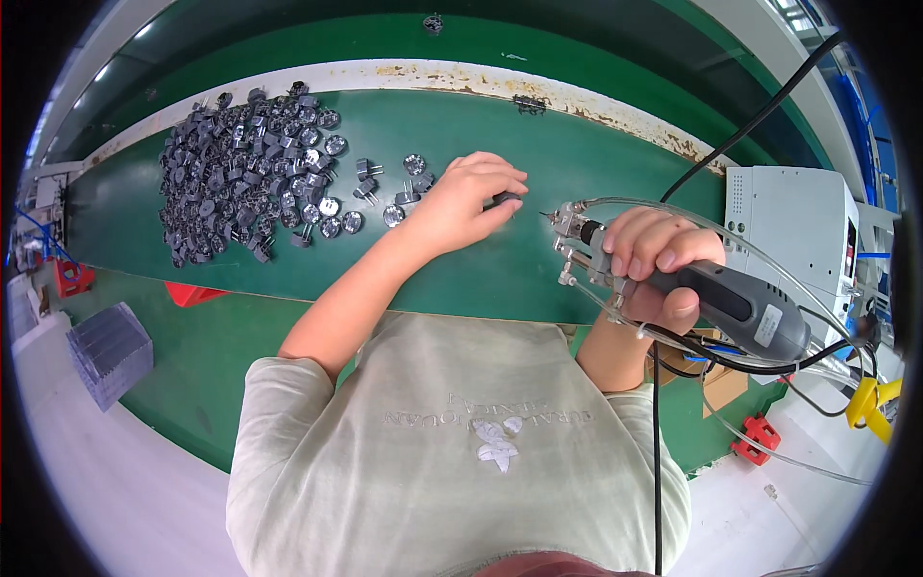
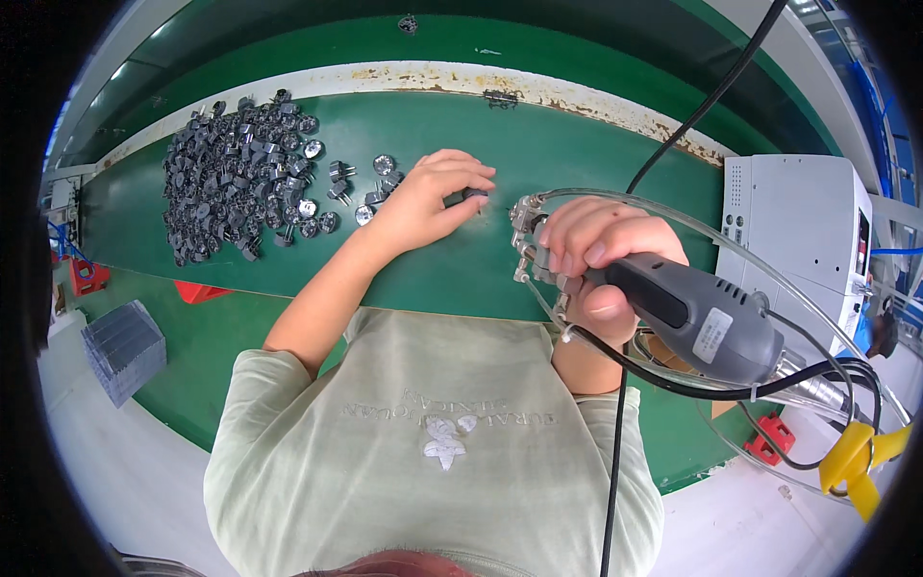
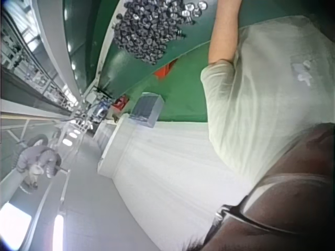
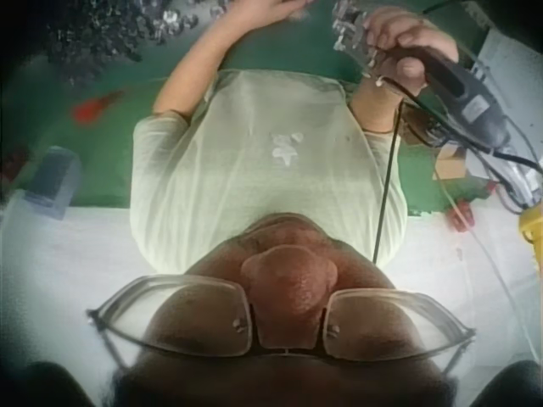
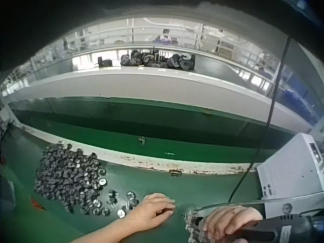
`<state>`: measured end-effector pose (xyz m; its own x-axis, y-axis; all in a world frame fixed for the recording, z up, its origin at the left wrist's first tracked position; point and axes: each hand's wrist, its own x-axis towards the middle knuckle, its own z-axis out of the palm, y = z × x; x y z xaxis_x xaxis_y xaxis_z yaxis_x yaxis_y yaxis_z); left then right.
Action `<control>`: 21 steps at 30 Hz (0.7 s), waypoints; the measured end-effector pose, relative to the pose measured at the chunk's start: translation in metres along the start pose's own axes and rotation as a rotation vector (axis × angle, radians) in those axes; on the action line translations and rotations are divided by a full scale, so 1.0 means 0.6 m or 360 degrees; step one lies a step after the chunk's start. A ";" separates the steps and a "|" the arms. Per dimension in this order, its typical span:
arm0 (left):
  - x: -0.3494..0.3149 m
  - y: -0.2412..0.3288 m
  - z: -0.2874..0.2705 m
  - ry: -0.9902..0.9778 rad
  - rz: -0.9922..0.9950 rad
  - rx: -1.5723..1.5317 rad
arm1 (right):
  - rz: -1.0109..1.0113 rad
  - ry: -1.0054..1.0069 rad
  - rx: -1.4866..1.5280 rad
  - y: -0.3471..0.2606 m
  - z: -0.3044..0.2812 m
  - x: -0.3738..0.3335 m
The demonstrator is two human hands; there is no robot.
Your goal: The person uses a soldering iron to attach small metal pins to the base of cylindrical electronic components. They pick up each component from a pile on a green workbench, apply the soldering iron to the base, and place the finished unit into a separate area. The process is repeated continuously for numerous components.
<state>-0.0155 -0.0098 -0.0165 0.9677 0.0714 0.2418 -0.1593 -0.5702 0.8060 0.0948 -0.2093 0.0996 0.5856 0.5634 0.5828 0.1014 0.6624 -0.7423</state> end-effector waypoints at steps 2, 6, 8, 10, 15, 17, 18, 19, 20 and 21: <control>0.000 -0.001 -0.001 0.0025 -0.0014 -0.0034 | 0.0005 0.0005 0.0003 -0.001 -0.002 -0.001; -0.006 -0.002 -0.013 -0.0032 0.0007 -0.0050 | 0.0008 0.0038 -0.0002 -0.006 -0.007 -0.002; -0.013 0.011 -0.022 -0.0060 0.0012 0.0058 | 0.0005 0.0032 -0.0010 -0.006 -0.008 -0.004; -0.018 0.022 -0.029 -0.0075 -0.0003 0.0175 | -0.0009 -0.0028 -0.0059 -0.005 -0.010 -0.005; -0.024 0.036 -0.020 -0.0005 -0.0279 0.0148 | -0.0029 -0.0131 -0.0162 0.004 -0.010 -0.006; -0.020 0.035 -0.009 0.0011 -0.0283 0.0231 | -0.0022 -0.0125 -0.0139 0.005 -0.005 -0.004; -0.020 0.035 -0.006 0.0019 -0.0286 0.0272 | -0.0019 -0.0121 -0.0127 0.005 -0.002 -0.003; -0.018 0.039 -0.009 0.0010 -0.0305 0.0220 | -0.0026 -0.0119 -0.0154 0.005 0.000 -0.003; -0.013 0.048 -0.016 0.0001 -0.0325 0.0169 | -0.0032 -0.0117 -0.0181 0.005 0.001 -0.002; -0.011 0.052 -0.019 -0.0008 -0.0345 0.0118 | -0.0039 -0.0114 -0.0208 0.005 0.002 -0.002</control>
<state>-0.0288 -0.0188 0.0133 0.9787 0.1947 0.0647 0.0668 -0.6004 0.7969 0.0932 -0.2076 0.0970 0.5231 0.5849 0.6199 0.2216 0.6090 -0.7616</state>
